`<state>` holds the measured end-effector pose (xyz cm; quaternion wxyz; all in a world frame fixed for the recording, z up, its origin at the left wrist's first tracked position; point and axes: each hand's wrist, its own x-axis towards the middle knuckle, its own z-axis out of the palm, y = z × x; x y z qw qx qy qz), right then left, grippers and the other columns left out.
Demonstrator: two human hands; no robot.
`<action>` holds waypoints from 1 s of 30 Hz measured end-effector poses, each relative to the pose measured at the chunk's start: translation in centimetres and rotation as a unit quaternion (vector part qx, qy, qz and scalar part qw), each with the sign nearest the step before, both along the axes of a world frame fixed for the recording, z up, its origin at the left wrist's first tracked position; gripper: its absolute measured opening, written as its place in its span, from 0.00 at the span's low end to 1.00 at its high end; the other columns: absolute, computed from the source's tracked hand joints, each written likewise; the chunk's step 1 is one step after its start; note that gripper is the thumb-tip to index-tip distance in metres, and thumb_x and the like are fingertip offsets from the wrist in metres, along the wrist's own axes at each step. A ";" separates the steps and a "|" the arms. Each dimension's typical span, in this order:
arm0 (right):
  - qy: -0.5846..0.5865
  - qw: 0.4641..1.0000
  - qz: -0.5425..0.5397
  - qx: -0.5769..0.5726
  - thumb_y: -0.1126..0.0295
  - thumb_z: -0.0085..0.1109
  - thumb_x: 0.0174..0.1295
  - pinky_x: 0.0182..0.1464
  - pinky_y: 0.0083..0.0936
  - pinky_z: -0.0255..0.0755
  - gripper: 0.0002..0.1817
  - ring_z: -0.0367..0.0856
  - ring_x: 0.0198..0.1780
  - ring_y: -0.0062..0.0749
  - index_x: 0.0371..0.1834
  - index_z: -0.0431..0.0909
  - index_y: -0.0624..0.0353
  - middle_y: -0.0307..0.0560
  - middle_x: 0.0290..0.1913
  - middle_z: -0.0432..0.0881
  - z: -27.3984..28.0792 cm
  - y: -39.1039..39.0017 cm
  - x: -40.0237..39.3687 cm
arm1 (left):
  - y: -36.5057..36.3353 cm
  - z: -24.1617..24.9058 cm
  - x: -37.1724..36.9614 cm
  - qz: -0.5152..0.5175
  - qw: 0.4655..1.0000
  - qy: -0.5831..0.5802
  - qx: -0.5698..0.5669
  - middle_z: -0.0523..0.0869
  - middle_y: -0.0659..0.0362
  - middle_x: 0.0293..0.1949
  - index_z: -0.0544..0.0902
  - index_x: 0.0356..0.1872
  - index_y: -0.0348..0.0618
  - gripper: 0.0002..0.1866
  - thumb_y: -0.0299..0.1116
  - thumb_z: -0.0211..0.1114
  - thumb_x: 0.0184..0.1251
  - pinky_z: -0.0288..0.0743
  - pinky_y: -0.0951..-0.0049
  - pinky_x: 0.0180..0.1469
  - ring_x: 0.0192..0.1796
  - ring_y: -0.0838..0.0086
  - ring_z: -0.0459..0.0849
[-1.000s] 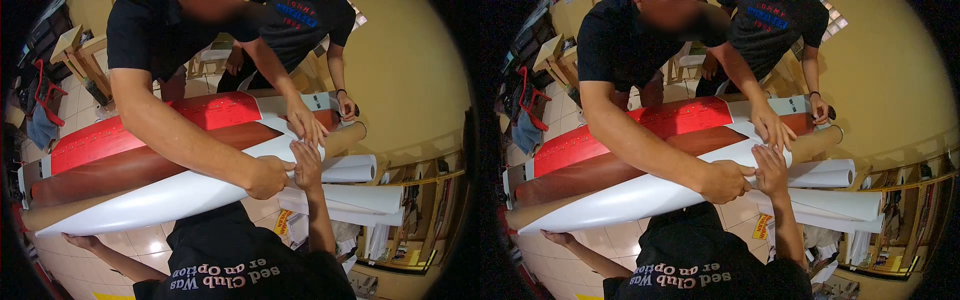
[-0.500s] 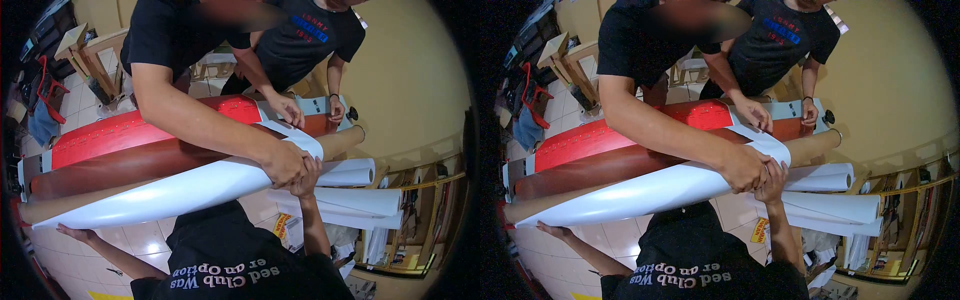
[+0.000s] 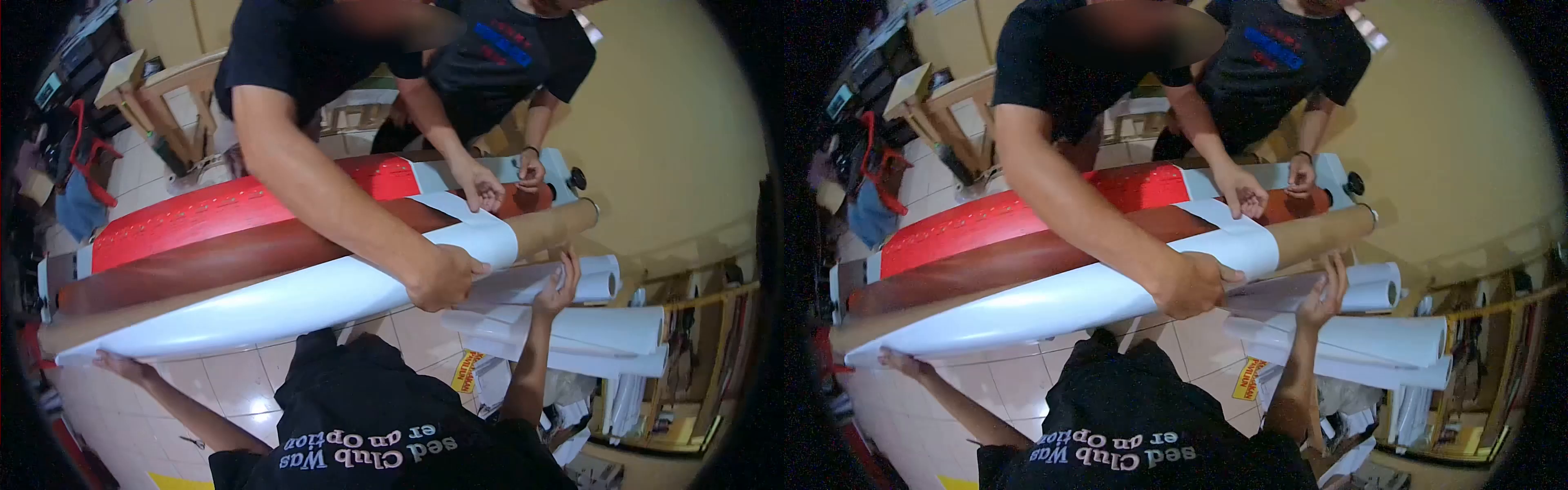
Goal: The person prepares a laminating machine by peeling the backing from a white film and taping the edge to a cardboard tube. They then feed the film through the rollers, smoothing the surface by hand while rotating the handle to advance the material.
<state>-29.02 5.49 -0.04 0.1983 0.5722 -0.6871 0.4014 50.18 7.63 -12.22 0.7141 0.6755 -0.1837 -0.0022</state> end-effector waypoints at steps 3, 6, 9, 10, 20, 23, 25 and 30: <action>-0.090 0.992 0.076 -0.038 0.67 0.47 0.69 0.68 0.43 0.60 0.19 0.69 0.66 0.51 0.58 0.74 0.65 0.60 0.63 0.72 -4.1 1.6 -3.9 | 1.4 -8.9 6.0 0.038 0.971 -0.217 0.096 0.54 0.46 0.74 0.53 0.74 0.38 0.38 0.57 0.40 0.75 0.46 0.53 0.76 0.76 0.57 0.53; -0.113 0.988 0.103 0.032 0.63 0.48 0.69 0.69 0.47 0.57 0.23 0.65 0.68 0.55 0.63 0.69 0.65 0.62 0.67 0.67 -9.5 3.4 -8.6 | 0.9 -4.2 0.3 0.078 0.923 -0.346 0.151 0.46 0.40 0.76 0.51 0.74 0.32 0.34 0.42 0.47 0.76 0.32 0.59 0.78 0.79 0.55 0.42; -0.092 0.985 0.106 0.104 0.58 0.48 0.70 0.70 0.51 0.54 0.28 0.61 0.71 0.58 0.68 0.64 0.65 0.63 0.70 0.62 -14.4 6.6 -12.0 | -2.0 5.7 -9.6 0.065 0.984 -0.108 0.123 0.36 0.37 0.76 0.43 0.73 0.26 0.38 0.41 0.48 0.75 0.26 0.62 0.77 0.79 0.55 0.31; -0.088 0.983 0.107 0.125 0.57 0.48 0.70 0.71 0.52 0.53 0.30 0.59 0.72 0.59 0.69 0.62 0.65 0.64 0.72 0.60 -15.8 7.9 -11.7 | -2.0 6.2 -10.3 0.053 0.990 -0.098 0.088 0.36 0.38 0.77 0.43 0.74 0.26 0.38 0.41 0.48 0.75 0.26 0.63 0.77 0.80 0.56 0.30; -0.065 0.974 0.095 0.196 0.66 0.50 0.69 0.66 0.51 0.61 0.20 0.67 0.64 0.60 0.59 0.68 0.67 0.66 0.61 0.68 -13.5 15.2 -1.0 | -1.4 3.5 -8.6 -0.024 0.996 -0.056 -0.066 0.32 0.48 0.78 0.32 0.75 0.35 0.44 0.47 0.49 0.74 0.33 0.67 0.77 0.79 0.62 0.35; -0.007 0.982 0.120 0.143 0.76 0.54 0.65 0.61 0.46 0.71 0.10 0.79 0.54 0.57 0.46 0.79 0.69 0.63 0.50 0.81 -11.4 13.6 1.8 | -1.3 2.8 -8.6 -0.001 0.996 -0.079 -0.037 0.32 0.47 0.78 0.32 0.75 0.34 0.45 0.47 0.50 0.74 0.34 0.67 0.77 0.79 0.61 0.36; 0.047 0.980 0.155 0.119 0.77 0.55 0.64 0.58 0.44 0.74 0.11 0.81 0.52 0.56 0.48 0.79 0.70 0.63 0.51 0.82 -10.1 12.9 2.9 | -1.2 3.1 -9.2 -0.011 0.995 -0.069 -0.064 0.32 0.47 0.78 0.32 0.75 0.34 0.46 0.48 0.51 0.74 0.34 0.67 0.77 0.79 0.61 0.36; 0.003 0.855 0.515 0.054 0.70 0.54 0.64 0.49 0.50 0.75 0.07 0.80 0.47 0.50 0.43 0.78 0.55 0.54 0.47 0.79 0.0 9.6 11.7 | -1.4 2.6 -9.3 -0.013 0.993 -0.093 -0.072 0.30 0.45 0.77 0.33 0.75 0.32 0.45 0.46 0.52 0.74 0.29 0.66 0.77 0.79 0.60 0.30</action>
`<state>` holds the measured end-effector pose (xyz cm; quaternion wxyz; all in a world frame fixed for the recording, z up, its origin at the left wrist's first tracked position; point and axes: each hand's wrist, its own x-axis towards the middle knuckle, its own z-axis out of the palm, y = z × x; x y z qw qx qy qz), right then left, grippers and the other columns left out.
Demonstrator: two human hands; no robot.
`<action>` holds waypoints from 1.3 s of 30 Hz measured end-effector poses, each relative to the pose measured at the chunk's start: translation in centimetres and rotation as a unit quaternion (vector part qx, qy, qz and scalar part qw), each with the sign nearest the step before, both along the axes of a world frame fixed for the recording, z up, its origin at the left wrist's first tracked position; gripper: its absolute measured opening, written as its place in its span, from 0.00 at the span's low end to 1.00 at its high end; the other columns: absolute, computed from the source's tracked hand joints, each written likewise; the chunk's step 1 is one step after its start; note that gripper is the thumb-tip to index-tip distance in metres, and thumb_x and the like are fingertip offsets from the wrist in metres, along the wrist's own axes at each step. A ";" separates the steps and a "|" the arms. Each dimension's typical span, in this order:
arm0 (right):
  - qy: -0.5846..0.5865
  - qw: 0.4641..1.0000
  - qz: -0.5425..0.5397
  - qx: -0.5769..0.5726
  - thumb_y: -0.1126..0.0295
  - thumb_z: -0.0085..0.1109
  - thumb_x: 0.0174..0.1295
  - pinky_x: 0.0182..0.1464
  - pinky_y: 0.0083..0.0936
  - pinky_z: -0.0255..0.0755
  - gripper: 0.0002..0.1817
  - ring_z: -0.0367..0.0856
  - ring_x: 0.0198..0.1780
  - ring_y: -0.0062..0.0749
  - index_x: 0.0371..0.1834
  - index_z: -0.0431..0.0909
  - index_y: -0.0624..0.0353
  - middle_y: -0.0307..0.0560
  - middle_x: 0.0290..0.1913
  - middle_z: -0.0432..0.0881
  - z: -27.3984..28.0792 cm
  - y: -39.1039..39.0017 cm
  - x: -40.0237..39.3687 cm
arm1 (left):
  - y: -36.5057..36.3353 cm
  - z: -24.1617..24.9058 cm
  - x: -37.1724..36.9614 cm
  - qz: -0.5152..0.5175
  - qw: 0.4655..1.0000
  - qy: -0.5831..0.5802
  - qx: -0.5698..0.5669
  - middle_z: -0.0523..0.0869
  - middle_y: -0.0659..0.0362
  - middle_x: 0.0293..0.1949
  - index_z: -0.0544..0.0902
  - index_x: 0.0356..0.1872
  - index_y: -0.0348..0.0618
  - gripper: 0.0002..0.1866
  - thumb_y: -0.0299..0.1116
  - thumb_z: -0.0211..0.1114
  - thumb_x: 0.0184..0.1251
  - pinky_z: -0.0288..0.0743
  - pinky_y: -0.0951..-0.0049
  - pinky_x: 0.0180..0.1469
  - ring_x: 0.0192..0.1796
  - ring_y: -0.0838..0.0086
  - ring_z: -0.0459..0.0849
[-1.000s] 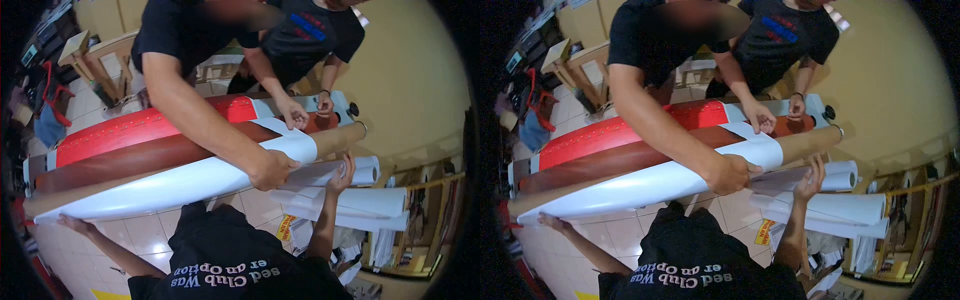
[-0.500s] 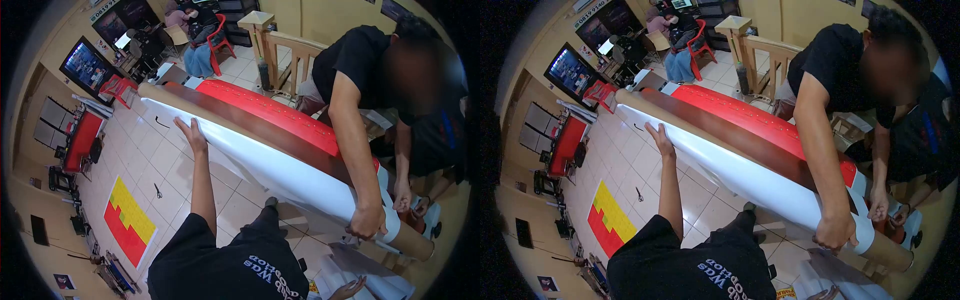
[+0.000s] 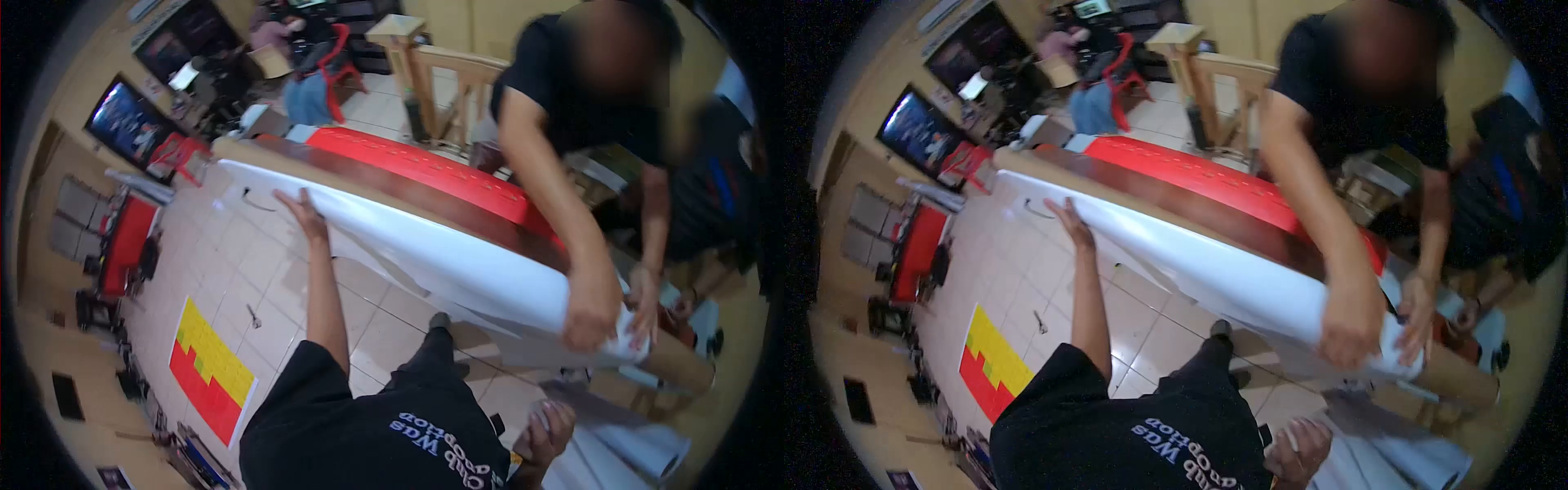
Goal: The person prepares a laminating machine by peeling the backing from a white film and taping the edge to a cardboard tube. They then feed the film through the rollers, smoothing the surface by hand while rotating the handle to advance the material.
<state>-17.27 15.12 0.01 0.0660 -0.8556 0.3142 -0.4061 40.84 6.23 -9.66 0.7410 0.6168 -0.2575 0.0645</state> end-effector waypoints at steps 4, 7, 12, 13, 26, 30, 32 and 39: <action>-0.021 0.991 -0.116 -0.070 0.75 0.55 0.59 0.49 0.47 0.75 0.06 0.79 0.48 0.46 0.37 0.74 0.53 0.47 0.45 0.77 1.6 -2.0 0.0 | 1.0 -6.2 7.1 0.056 0.986 -0.102 0.117 0.36 0.44 0.78 0.41 0.75 0.32 0.39 0.43 0.51 0.76 0.34 0.62 0.78 0.79 0.60 0.37; -0.081 0.955 -0.278 -0.066 0.77 0.52 0.61 0.57 0.47 0.72 0.10 0.78 0.52 0.53 0.45 0.78 0.61 0.56 0.51 0.80 -0.2 -4.6 -3.9 | 1.0 -7.1 8.4 0.078 0.985 -0.107 0.106 0.47 0.45 0.76 0.55 0.74 0.36 0.33 0.47 0.47 0.77 0.40 0.60 0.77 0.78 0.59 0.45; -0.098 0.924 -0.359 -0.085 0.75 0.51 0.64 0.60 0.43 0.70 0.12 0.77 0.56 0.52 0.48 0.79 0.65 0.60 0.52 0.80 -1.0 -7.7 -7.6 | 0.5 0.8 -0.7 0.080 0.993 -0.019 0.088 0.63 0.48 0.69 0.65 0.66 0.33 0.34 0.56 0.45 0.77 0.58 0.64 0.70 0.67 0.63 0.67; -0.103 0.917 -0.373 -0.094 0.75 0.51 0.65 0.60 0.42 0.69 0.12 0.77 0.56 0.52 0.49 0.78 0.66 0.59 0.53 0.80 -0.6 -8.2 -7.9 | 0.5 3.1 -3.2 0.043 0.997 0.034 0.054 0.65 0.47 0.68 0.65 0.66 0.32 0.31 0.51 0.46 0.78 0.59 0.65 0.69 0.67 0.62 0.67; -0.020 0.902 -0.431 -0.029 0.68 0.47 0.70 0.63 0.42 0.62 0.15 0.74 0.61 0.48 0.53 0.78 0.63 0.52 0.58 0.78 -2.4 -14.8 -16.0 | 7.7 -7.3 -25.0 -0.219 0.934 -0.158 0.233 0.70 0.43 0.63 0.71 0.60 0.31 0.21 0.26 0.54 0.65 0.60 0.58 0.68 0.66 0.53 0.68; 0.069 0.895 -0.437 -0.061 0.63 0.42 0.72 0.69 0.45 0.54 0.19 0.70 0.66 0.47 0.55 0.77 0.60 0.50 0.61 0.77 -3.4 -15.3 -16.4 | 8.0 -5.0 -24.2 -0.140 0.930 -0.225 0.256 0.68 0.42 0.67 0.70 0.61 0.33 0.23 0.24 0.56 0.64 0.58 0.56 0.70 0.69 0.51 0.66; 0.063 0.897 -0.431 -0.074 0.64 0.42 0.72 0.69 0.43 0.54 0.18 0.69 0.67 0.46 0.56 0.77 0.60 0.48 0.62 0.76 -4.2 -15.6 -16.6 | 8.4 -5.4 -23.3 -0.153 0.939 -0.168 0.257 0.68 0.44 0.67 0.70 0.62 0.33 0.24 0.24 0.56 0.64 0.57 0.56 0.70 0.69 0.53 0.66; 0.002 0.926 -0.355 -0.131 0.69 0.43 0.72 0.67 0.42 0.60 0.16 0.71 0.65 0.47 0.56 0.76 0.63 0.52 0.62 0.76 -5.6 -16.4 -17.2 | 5.8 -6.9 -21.7 -0.162 0.961 0.083 0.209 0.70 0.51 0.67 0.62 0.69 0.36 0.34 0.31 0.66 0.65 0.55 0.59 0.71 0.68 0.61 0.67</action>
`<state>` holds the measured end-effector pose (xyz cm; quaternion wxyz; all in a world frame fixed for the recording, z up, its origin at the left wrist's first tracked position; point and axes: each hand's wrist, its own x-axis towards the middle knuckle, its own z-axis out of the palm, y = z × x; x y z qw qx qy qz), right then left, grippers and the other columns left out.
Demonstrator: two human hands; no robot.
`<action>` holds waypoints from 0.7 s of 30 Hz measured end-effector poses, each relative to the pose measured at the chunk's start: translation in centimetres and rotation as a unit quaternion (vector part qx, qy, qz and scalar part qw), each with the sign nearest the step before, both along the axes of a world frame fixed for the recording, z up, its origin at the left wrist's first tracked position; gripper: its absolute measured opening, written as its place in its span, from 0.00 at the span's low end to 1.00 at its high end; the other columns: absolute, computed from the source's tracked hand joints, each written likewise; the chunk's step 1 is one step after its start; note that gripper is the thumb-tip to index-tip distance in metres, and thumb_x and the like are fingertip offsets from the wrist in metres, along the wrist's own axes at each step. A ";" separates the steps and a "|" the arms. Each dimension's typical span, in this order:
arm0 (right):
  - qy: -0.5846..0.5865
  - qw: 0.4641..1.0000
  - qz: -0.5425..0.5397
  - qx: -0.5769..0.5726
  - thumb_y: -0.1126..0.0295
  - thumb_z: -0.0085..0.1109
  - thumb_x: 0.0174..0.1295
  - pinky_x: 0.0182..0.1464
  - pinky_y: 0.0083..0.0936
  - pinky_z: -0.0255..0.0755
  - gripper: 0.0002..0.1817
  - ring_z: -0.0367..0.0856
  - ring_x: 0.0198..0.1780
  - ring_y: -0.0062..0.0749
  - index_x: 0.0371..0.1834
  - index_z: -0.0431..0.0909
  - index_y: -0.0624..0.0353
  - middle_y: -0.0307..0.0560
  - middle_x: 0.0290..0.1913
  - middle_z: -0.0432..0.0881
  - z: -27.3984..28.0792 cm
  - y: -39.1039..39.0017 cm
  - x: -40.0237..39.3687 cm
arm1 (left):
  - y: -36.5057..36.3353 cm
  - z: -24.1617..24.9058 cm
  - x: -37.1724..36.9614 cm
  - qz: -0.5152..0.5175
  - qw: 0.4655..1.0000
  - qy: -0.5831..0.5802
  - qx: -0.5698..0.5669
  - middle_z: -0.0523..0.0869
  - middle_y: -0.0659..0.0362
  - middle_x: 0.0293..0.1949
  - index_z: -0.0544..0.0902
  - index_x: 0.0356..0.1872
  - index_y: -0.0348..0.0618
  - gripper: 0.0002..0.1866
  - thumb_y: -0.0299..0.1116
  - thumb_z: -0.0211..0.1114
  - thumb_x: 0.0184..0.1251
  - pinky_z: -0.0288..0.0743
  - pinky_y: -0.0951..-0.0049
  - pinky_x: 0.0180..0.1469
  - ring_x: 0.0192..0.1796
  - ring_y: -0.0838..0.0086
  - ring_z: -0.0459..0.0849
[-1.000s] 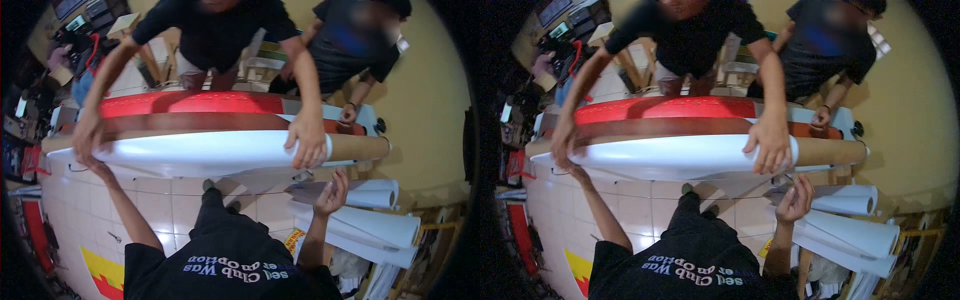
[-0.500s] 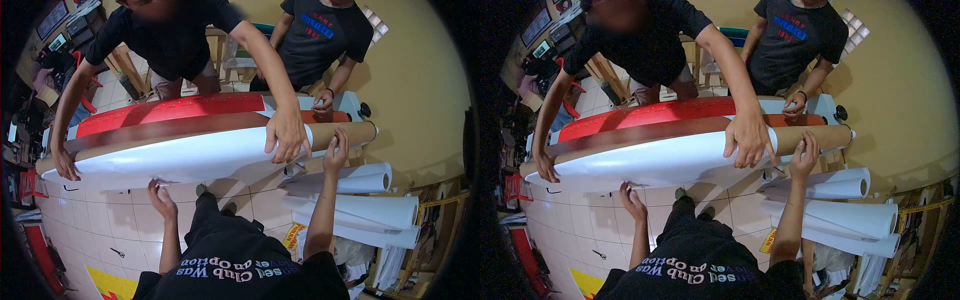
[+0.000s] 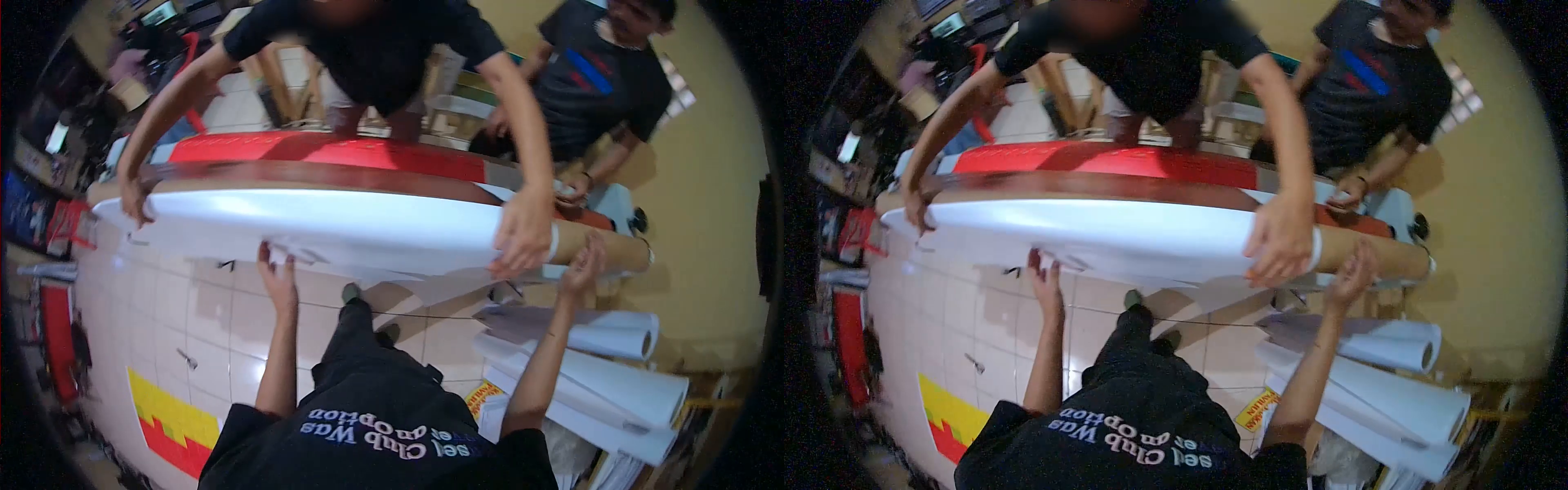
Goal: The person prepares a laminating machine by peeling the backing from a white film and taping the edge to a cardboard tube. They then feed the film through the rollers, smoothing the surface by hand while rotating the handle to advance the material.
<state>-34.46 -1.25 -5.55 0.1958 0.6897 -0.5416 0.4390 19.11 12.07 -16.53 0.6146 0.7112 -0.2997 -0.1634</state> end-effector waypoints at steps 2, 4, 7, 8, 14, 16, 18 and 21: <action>-0.049 0.999 0.006 0.016 0.70 0.44 0.72 0.66 0.42 0.62 0.16 0.72 0.64 0.48 0.56 0.76 0.65 0.55 0.61 0.76 -0.6 0.1 0.0 | -0.8 -2.7 1.7 0.003 0.999 0.011 -0.035 0.73 0.51 0.62 0.63 0.69 0.37 0.35 0.34 0.69 0.63 0.60 0.62 0.69 0.65 0.64 0.70; -0.017 1.000 -0.008 0.009 0.69 0.45 0.72 0.67 0.41 0.62 0.17 0.71 0.65 0.48 0.58 0.76 0.66 0.55 0.61 0.76 -0.3 0.2 0.3 | -1.0 -0.6 1.8 -0.033 0.991 0.102 -0.079 0.77 0.53 0.56 0.67 0.64 0.37 0.31 0.34 0.70 0.63 0.67 0.67 0.64 0.60 0.68 0.74; 0.007 0.998 -0.035 0.046 0.66 0.42 0.73 0.68 0.42 0.59 0.19 0.69 0.67 0.50 0.59 0.75 0.64 0.55 0.64 0.74 -0.5 0.5 -0.7 | -1.3 0.4 2.2 -0.047 0.995 0.061 -0.065 0.80 0.57 0.47 0.74 0.52 0.37 0.20 0.34 0.69 0.65 0.71 0.73 0.58 0.53 0.73 0.78; 0.000 0.998 -0.038 0.052 0.65 0.40 0.74 0.70 0.43 0.58 0.20 0.68 0.67 0.51 0.60 0.75 0.63 0.54 0.64 0.74 -0.2 0.7 -0.3 | -1.3 0.9 2.2 -0.055 0.995 0.062 -0.063 0.81 0.58 0.45 0.76 0.49 0.37 0.16 0.34 0.68 0.66 0.72 0.74 0.57 0.50 0.75 0.79; 0.024 0.998 -0.042 0.045 0.61 0.35 0.76 0.72 0.43 0.51 0.23 0.65 0.70 0.50 0.63 0.73 0.62 0.54 0.66 0.73 -0.1 0.6 0.0 | -1.2 1.5 1.6 -0.081 0.991 0.100 -0.039 0.83 0.59 0.42 0.79 0.44 0.36 0.11 0.33 0.64 0.70 0.72 0.75 0.53 0.47 0.76 0.80; 0.029 0.998 -0.045 0.042 0.60 0.35 0.76 0.72 0.44 0.51 0.23 0.65 0.70 0.50 0.63 0.72 0.61 0.53 0.67 0.71 -1.0 0.3 -0.8 | -1.3 0.8 1.5 -0.089 0.989 0.107 -0.040 0.84 0.58 0.42 0.79 0.45 0.35 0.11 0.34 0.63 0.70 0.72 0.75 0.53 0.47 0.76 0.80; 0.051 0.998 -0.045 0.014 0.60 0.34 0.76 0.72 0.46 0.51 0.24 0.65 0.70 0.49 0.63 0.73 0.62 0.53 0.68 0.71 -0.9 0.1 -0.7 | -1.0 0.9 1.3 -0.101 0.988 0.111 -0.038 0.85 0.58 0.40 0.80 0.46 0.34 0.12 0.34 0.60 0.72 0.73 0.74 0.52 0.45 0.77 0.81; 0.040 0.999 -0.029 0.011 0.60 0.34 0.76 0.72 0.46 0.52 0.24 0.65 0.70 0.49 0.62 0.74 0.63 0.53 0.66 0.73 -0.8 -0.1 -0.5 | -0.3 1.6 1.3 -0.100 0.990 0.100 -0.014 0.86 0.56 0.42 0.80 0.47 0.33 0.13 0.35 0.57 0.73 0.72 0.73 0.54 0.47 0.75 0.81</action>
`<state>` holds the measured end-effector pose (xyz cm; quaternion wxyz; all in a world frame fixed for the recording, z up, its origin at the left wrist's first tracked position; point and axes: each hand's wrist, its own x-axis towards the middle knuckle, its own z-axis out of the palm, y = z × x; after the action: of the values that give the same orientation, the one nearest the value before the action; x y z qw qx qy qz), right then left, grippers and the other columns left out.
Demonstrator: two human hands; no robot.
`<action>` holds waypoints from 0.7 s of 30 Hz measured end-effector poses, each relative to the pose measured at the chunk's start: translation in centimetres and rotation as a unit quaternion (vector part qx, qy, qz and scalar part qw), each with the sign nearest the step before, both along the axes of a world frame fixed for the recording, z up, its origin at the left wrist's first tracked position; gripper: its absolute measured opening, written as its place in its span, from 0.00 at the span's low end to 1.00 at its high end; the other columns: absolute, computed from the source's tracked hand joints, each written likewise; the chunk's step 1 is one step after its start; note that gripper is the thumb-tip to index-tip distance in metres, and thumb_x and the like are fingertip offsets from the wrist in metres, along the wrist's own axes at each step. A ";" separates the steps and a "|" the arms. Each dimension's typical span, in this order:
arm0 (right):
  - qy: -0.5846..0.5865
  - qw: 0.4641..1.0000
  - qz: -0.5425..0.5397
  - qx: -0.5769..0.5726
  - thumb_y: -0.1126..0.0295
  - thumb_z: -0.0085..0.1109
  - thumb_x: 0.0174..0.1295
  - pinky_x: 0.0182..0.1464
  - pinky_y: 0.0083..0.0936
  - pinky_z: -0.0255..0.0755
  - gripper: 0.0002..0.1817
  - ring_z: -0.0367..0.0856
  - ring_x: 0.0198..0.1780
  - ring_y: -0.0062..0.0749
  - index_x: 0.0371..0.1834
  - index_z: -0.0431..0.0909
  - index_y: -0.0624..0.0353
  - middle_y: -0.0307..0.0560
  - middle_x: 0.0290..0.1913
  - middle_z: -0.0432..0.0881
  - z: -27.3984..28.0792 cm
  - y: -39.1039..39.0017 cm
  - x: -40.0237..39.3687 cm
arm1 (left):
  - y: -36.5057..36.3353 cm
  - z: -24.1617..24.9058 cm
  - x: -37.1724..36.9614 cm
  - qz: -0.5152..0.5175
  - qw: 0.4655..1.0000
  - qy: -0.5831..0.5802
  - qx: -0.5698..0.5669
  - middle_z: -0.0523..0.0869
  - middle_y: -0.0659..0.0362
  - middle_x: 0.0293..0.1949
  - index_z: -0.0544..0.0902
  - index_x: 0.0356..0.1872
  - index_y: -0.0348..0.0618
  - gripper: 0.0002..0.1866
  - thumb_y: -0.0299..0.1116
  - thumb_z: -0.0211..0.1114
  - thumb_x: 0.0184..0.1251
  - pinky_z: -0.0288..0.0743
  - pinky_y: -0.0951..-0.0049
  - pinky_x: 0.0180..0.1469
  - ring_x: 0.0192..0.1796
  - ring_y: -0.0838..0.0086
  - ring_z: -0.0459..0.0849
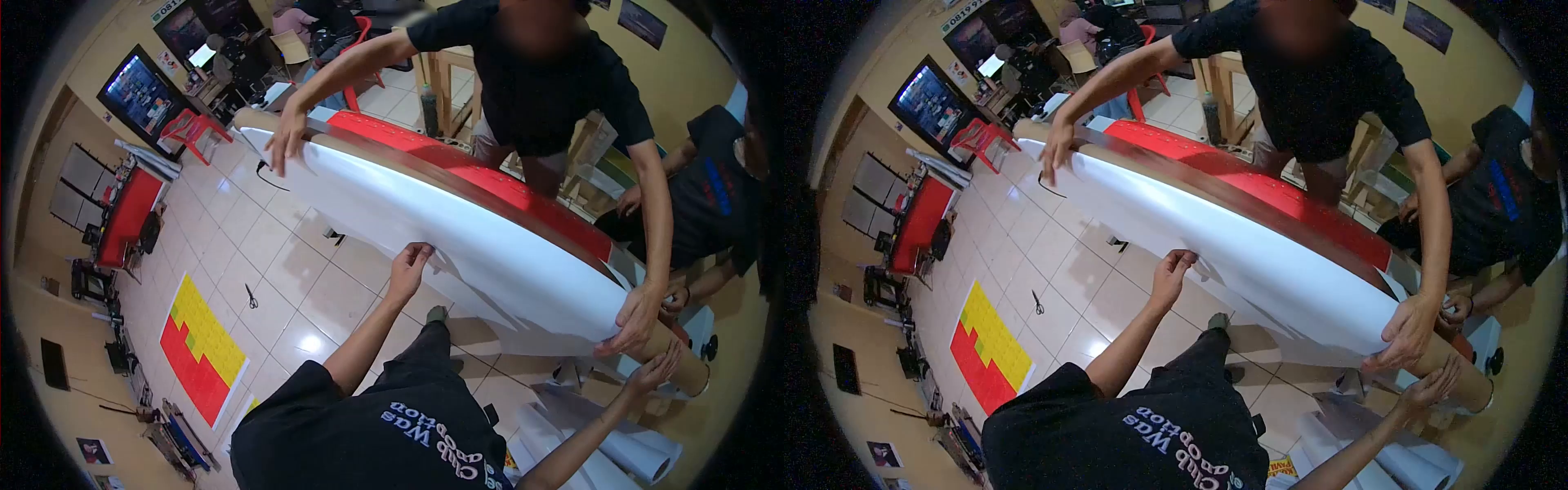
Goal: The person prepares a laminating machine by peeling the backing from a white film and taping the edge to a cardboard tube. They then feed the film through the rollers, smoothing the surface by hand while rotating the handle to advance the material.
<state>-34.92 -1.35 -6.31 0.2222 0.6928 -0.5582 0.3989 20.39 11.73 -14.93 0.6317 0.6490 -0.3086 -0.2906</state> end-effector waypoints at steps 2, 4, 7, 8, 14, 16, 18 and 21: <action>0.009 1.000 -0.009 -0.007 0.61 0.34 0.76 0.71 0.44 0.54 0.24 0.65 0.70 0.50 0.62 0.73 0.64 0.52 0.65 0.74 0.0 -0.1 -0.3 | 0.1 -0.1 0.2 -0.006 1.000 -0.012 0.001 0.85 0.56 0.42 0.80 0.47 0.33 0.15 0.37 0.57 0.74 0.72 0.73 0.55 0.47 0.74 0.81; 0.000 1.000 -0.013 0.007 0.57 0.32 0.77 0.72 0.46 0.53 0.25 0.65 0.70 0.49 0.63 0.72 0.62 0.52 0.67 0.72 -0.5 0.0 -0.8 | 0.1 -0.7 0.4 0.000 1.000 -0.017 -0.002 0.86 0.56 0.41 0.80 0.47 0.33 0.14 0.35 0.57 0.73 0.73 0.73 0.53 0.46 0.74 0.81; -0.009 1.000 -0.013 0.025 0.53 0.30 0.77 0.71 0.47 0.52 0.28 0.64 0.71 0.49 0.65 0.71 0.59 0.53 0.68 0.71 -0.9 -0.2 -1.6 | -0.2 -0.6 0.4 0.016 0.999 -0.024 -0.013 0.86 0.55 0.40 0.80 0.46 0.33 0.12 0.33 0.58 0.72 0.75 0.73 0.50 0.44 0.74 0.82; 0.010 1.000 0.007 0.003 0.53 0.30 0.77 0.71 0.48 0.52 0.28 0.65 0.70 0.49 0.65 0.71 0.60 0.53 0.68 0.71 -0.9 -0.4 -1.7 | -0.3 -0.3 0.3 0.029 0.999 -0.024 -0.019 0.85 0.56 0.39 0.81 0.46 0.34 0.11 0.32 0.58 0.71 0.75 0.74 0.49 0.44 0.74 0.82; -0.017 0.997 0.053 -0.048 0.72 0.44 0.70 0.68 0.44 0.61 0.18 0.71 0.65 0.53 0.59 0.73 0.66 0.58 0.63 0.74 -3.1 -0.4 -2.9 | -0.2 2.0 0.2 0.065 0.974 -0.211 -0.056 0.85 0.54 0.41 0.81 0.44 0.36 0.08 0.26 0.60 0.66 0.75 0.71 0.47 0.44 0.68 0.83; -0.096 0.991 0.074 -0.054 0.77 0.48 0.67 0.69 0.43 0.60 0.16 0.68 0.67 0.53 0.57 0.73 0.67 0.59 0.63 0.74 -2.4 0.5 -1.0 | -0.3 2.5 -0.1 0.067 0.963 -0.246 -0.090 0.85 0.53 0.42 0.81 0.44 0.36 0.08 0.25 0.60 0.65 0.76 0.70 0.47 0.44 0.67 0.83; -0.034 0.999 0.020 -0.004 0.70 0.44 0.72 0.72 0.45 0.53 0.18 0.64 0.70 0.53 0.61 0.73 0.63 0.56 0.66 0.71 -2.2 0.4 -3.1 | -0.5 3.5 -0.5 0.065 0.954 -0.274 -0.105 0.84 0.52 0.42 0.80 0.44 0.36 0.08 0.25 0.59 0.66 0.75 0.70 0.48 0.45 0.66 0.82; -0.047 0.997 -0.037 0.046 0.62 0.39 0.74 0.74 0.48 0.48 0.22 0.57 0.73 0.54 0.64 0.73 0.59 0.53 0.70 0.67 0.1 1.3 0.4 | -0.5 5.3 -1.5 0.051 0.947 -0.294 -0.123 0.81 0.51 0.44 0.80 0.44 0.35 0.07 0.24 0.58 0.67 0.74 0.69 0.50 0.48 0.64 0.80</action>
<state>-34.56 -0.07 -6.22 0.1782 0.6619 -0.6108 0.3963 18.94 11.20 -9.63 0.6019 0.6379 -0.4802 -0.0145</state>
